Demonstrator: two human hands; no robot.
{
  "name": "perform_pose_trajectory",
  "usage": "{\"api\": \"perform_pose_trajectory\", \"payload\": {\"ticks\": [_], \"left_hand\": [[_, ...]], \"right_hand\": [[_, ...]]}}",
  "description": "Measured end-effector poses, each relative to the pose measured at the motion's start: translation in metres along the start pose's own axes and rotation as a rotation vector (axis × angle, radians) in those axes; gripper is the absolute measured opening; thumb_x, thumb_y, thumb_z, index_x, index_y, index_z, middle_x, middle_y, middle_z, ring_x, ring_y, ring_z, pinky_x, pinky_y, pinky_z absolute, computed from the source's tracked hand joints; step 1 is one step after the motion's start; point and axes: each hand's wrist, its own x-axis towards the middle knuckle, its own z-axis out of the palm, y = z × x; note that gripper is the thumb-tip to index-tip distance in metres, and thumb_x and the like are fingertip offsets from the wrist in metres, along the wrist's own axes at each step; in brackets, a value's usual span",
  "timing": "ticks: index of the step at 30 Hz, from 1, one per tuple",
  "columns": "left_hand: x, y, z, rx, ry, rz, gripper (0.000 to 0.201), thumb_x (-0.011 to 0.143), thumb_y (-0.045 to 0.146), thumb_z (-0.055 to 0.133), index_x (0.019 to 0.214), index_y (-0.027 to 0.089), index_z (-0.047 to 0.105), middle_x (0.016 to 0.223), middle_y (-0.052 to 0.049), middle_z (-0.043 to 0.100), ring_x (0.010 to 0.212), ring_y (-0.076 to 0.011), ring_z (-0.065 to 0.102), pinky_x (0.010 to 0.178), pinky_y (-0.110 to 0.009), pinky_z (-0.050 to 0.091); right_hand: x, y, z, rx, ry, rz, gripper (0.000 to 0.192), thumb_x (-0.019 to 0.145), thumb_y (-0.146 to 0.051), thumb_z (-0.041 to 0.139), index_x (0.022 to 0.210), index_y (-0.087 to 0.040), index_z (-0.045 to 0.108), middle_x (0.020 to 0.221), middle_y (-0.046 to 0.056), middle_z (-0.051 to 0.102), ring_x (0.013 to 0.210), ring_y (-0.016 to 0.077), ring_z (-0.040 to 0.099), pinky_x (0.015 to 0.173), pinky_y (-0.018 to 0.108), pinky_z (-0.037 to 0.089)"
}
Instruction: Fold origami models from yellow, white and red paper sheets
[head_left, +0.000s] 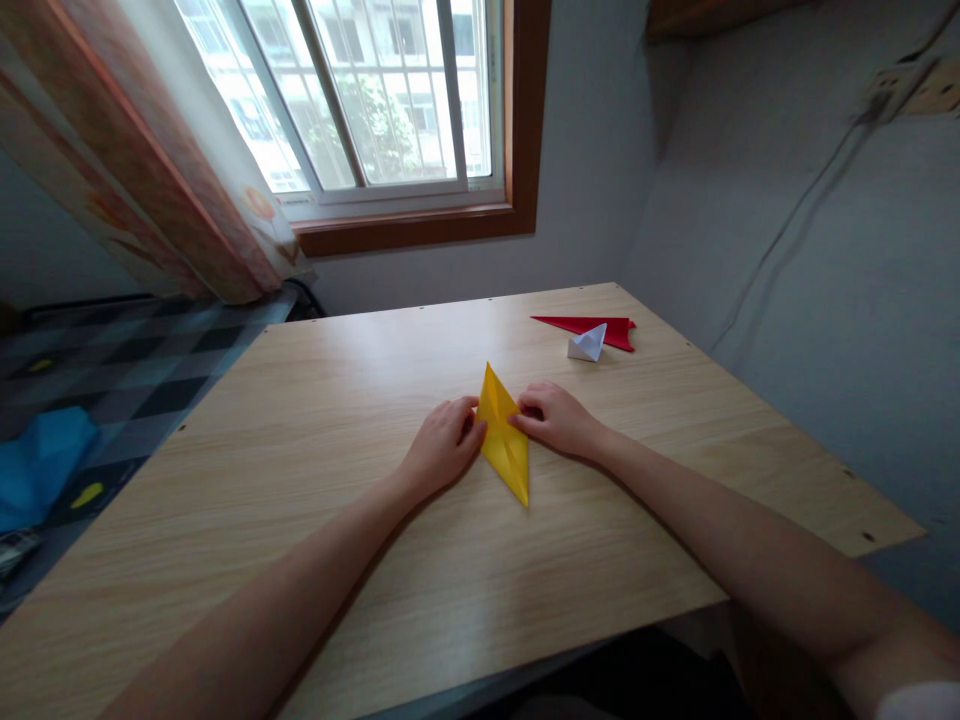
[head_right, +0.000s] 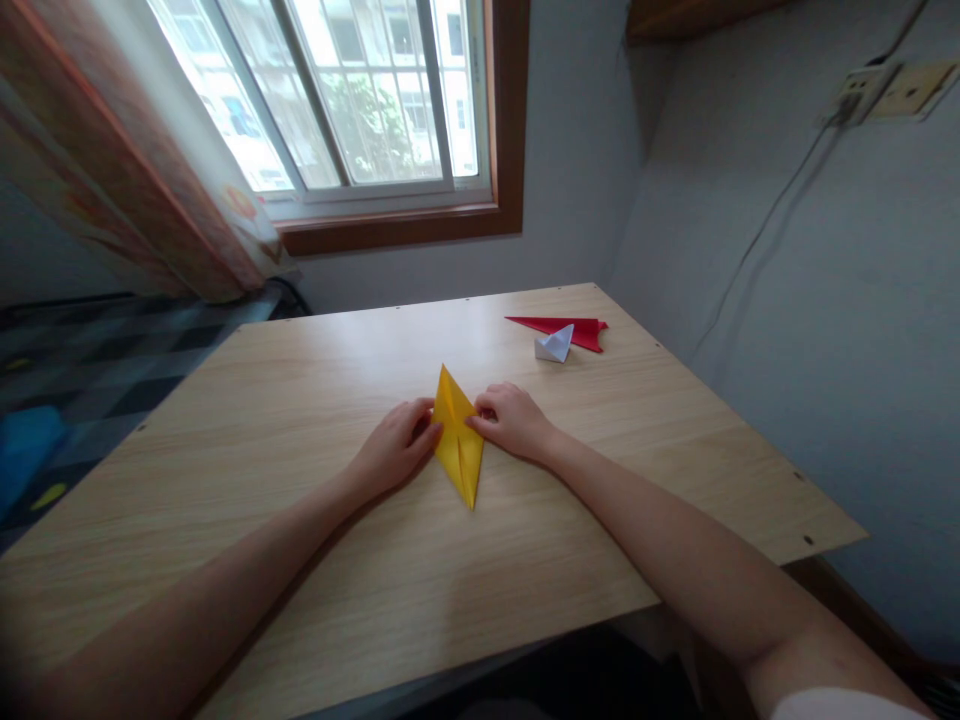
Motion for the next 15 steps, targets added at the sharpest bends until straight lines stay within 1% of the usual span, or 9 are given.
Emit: {"api": "perform_pose_trajectory", "payload": {"ticks": [2,3,6,8,11,13,15], "left_hand": [[-0.0007,0.0,0.0005,-0.04,0.014,-0.013,0.028,0.088,0.02,0.048,0.115,0.015,0.055,0.082,-0.004,0.062,0.076,-0.0196,0.056,0.071,-0.033,0.044],[-0.001,-0.0002,0.0009,-0.052,0.018,-0.018,0.033,0.088,0.019,0.049,0.121,0.015,0.052,0.082,-0.003,0.062,0.077,-0.0195,0.056,0.071,-0.033,0.044],[-0.0021,-0.0012,0.0029,-0.051,0.038,-0.03,0.044,0.086,0.019,0.052,0.13,0.014,0.046,0.081,-0.003,0.062,0.078,-0.0195,0.057,0.073,-0.033,0.046],[-0.0033,-0.002,0.0047,-0.019,0.062,-0.024,0.048,0.085,0.018,0.053,0.132,0.014,0.042,0.082,-0.003,0.062,0.08,-0.02,0.058,0.074,-0.034,0.046],[-0.0052,-0.0024,0.0066,0.03,0.108,-0.024,0.045,0.084,0.019,0.057,0.127,0.017,0.042,0.085,-0.003,0.062,0.082,-0.0208,0.058,0.075,-0.035,0.046],[-0.0062,-0.0018,0.0068,0.071,0.131,-0.045,0.035,0.083,0.02,0.059,0.115,0.018,0.047,0.086,-0.003,0.061,0.082,-0.0215,0.057,0.074,-0.035,0.046],[-0.0068,-0.0003,0.0059,0.152,0.124,-0.035,0.02,0.084,0.021,0.059,0.101,0.018,0.051,0.089,-0.005,0.06,0.086,-0.0231,0.056,0.076,-0.036,0.046]], "right_hand": [[-0.0001,-0.0006,0.0001,-0.007,0.0,0.008,0.022,0.084,-0.025,0.065,0.065,-0.017,0.058,0.069,0.001,0.057,0.071,0.0157,0.05,0.067,0.028,0.034],[-0.0001,-0.001,0.0003,-0.015,0.004,0.013,0.022,0.084,-0.025,0.065,0.065,-0.017,0.058,0.069,0.001,0.057,0.071,0.0158,0.05,0.067,0.029,0.033],[-0.0006,-0.0025,0.0015,-0.044,0.028,0.044,0.021,0.082,-0.027,0.068,0.066,-0.018,0.058,0.07,0.001,0.058,0.073,0.0164,0.05,0.068,0.029,0.033],[-0.001,-0.0041,0.002,-0.056,0.043,0.069,0.021,0.08,-0.028,0.07,0.066,-0.018,0.057,0.07,0.001,0.058,0.073,0.0167,0.05,0.068,0.029,0.033],[-0.0016,-0.0069,0.0021,-0.061,0.06,0.102,0.02,0.078,-0.027,0.072,0.069,-0.019,0.055,0.071,0.0,0.058,0.072,0.0167,0.05,0.067,0.029,0.033],[-0.0019,-0.0081,0.0022,-0.072,0.071,0.119,0.02,0.077,-0.027,0.072,0.073,-0.019,0.054,0.072,0.0,0.058,0.072,0.0168,0.05,0.066,0.029,0.033],[-0.0022,-0.0079,0.0027,-0.093,0.071,0.115,0.021,0.077,-0.027,0.072,0.075,-0.019,0.053,0.074,0.001,0.058,0.073,0.0172,0.05,0.066,0.029,0.033]]}}
